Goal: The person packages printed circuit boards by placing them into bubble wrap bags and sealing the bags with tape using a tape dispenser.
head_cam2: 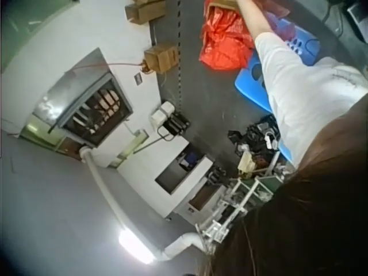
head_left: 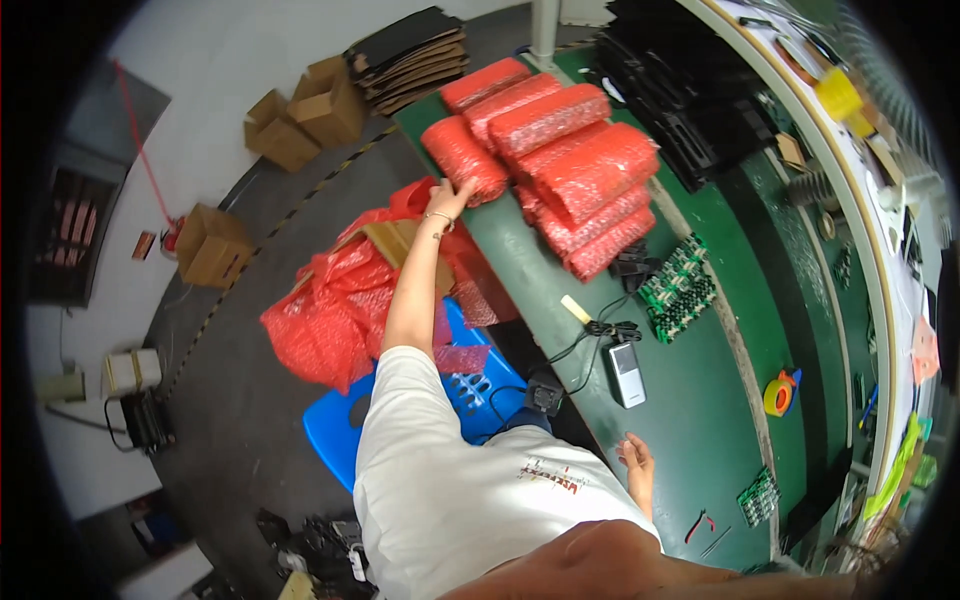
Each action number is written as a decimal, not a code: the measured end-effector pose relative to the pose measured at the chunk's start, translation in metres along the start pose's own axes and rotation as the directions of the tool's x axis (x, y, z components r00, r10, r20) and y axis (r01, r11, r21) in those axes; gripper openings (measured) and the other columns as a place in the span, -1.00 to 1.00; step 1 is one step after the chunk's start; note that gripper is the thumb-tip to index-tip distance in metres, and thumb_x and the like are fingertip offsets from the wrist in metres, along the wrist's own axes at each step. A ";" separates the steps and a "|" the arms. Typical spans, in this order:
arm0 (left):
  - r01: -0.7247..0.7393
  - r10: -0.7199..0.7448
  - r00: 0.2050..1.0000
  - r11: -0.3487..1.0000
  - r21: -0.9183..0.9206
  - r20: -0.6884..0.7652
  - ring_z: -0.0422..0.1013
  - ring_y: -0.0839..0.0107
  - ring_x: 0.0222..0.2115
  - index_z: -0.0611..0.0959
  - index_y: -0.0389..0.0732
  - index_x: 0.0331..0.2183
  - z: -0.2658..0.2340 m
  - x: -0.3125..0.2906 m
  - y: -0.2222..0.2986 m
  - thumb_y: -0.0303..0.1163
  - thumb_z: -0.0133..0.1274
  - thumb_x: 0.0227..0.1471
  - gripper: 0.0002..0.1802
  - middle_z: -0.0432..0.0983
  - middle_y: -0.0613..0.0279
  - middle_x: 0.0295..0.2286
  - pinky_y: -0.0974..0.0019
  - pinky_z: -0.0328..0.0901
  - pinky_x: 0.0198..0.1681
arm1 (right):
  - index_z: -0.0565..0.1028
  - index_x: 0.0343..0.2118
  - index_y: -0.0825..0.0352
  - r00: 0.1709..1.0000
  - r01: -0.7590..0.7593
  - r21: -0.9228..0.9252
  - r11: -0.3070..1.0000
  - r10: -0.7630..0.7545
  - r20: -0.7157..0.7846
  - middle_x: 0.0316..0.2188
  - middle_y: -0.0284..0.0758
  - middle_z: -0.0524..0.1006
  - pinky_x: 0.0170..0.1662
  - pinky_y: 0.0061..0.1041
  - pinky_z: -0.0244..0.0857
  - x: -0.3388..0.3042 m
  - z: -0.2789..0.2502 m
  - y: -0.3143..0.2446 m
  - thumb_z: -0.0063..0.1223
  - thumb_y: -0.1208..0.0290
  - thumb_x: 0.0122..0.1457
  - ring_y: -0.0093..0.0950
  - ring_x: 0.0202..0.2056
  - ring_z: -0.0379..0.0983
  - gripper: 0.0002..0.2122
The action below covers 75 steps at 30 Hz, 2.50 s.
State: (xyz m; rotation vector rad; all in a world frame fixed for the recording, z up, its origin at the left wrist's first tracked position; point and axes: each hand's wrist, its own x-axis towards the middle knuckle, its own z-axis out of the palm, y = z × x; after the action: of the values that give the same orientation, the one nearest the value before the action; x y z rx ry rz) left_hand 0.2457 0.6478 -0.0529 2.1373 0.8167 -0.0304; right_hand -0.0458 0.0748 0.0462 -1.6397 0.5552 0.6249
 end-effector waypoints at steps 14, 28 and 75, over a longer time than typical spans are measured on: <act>-0.080 0.127 0.931 0.986 0.148 -0.343 0.31 0.02 -0.02 0.43 -0.42 -0.05 -0.060 -0.236 -0.142 0.08 0.26 -0.21 -0.14 0.33 -0.18 -0.02 0.13 0.22 0.06 | 0.41 0.00 0.40 0.982 0.178 -0.135 0.975 -0.166 0.095 -0.24 -0.24 0.52 -0.10 -0.58 0.26 0.000 0.000 -0.032 0.02 0.35 0.21 -0.50 -0.24 0.41 -0.66; -0.643 0.338 0.704 0.677 -0.358 -0.624 0.38 0.51 -0.54 0.62 -0.31 -0.26 -0.165 -0.270 -0.022 -0.43 0.08 0.05 -0.80 0.57 0.26 -0.45 0.49 0.28 -0.44 | 0.42 0.00 0.39 0.894 0.433 -0.217 0.875 -0.387 0.225 -0.20 -0.27 0.52 -0.05 -0.56 0.28 -0.009 0.003 -0.046 0.00 0.44 0.19 -0.48 -0.20 0.42 -0.68; -0.930 0.825 -0.088 0.133 -0.343 0.559 0.42 0.22 -0.60 0.59 -0.12 -0.35 0.220 -0.526 0.155 0.00 0.21 -0.14 -0.58 0.54 0.27 -0.54 0.34 0.29 -0.49 | 0.38 0.02 0.32 0.002 0.997 -0.029 0.073 -0.393 -0.919 -0.07 -0.19 0.50 -0.05 -0.30 0.41 -0.354 -0.675 0.052 -0.20 0.15 0.29 -0.31 -0.10 0.47 -0.62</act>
State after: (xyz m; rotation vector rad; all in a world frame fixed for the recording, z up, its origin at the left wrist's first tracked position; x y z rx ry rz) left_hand -0.0269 0.1368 0.0622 2.1191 -1.2550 -0.1384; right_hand -0.2796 -0.5953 0.3276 -1.0242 0.1953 -1.2647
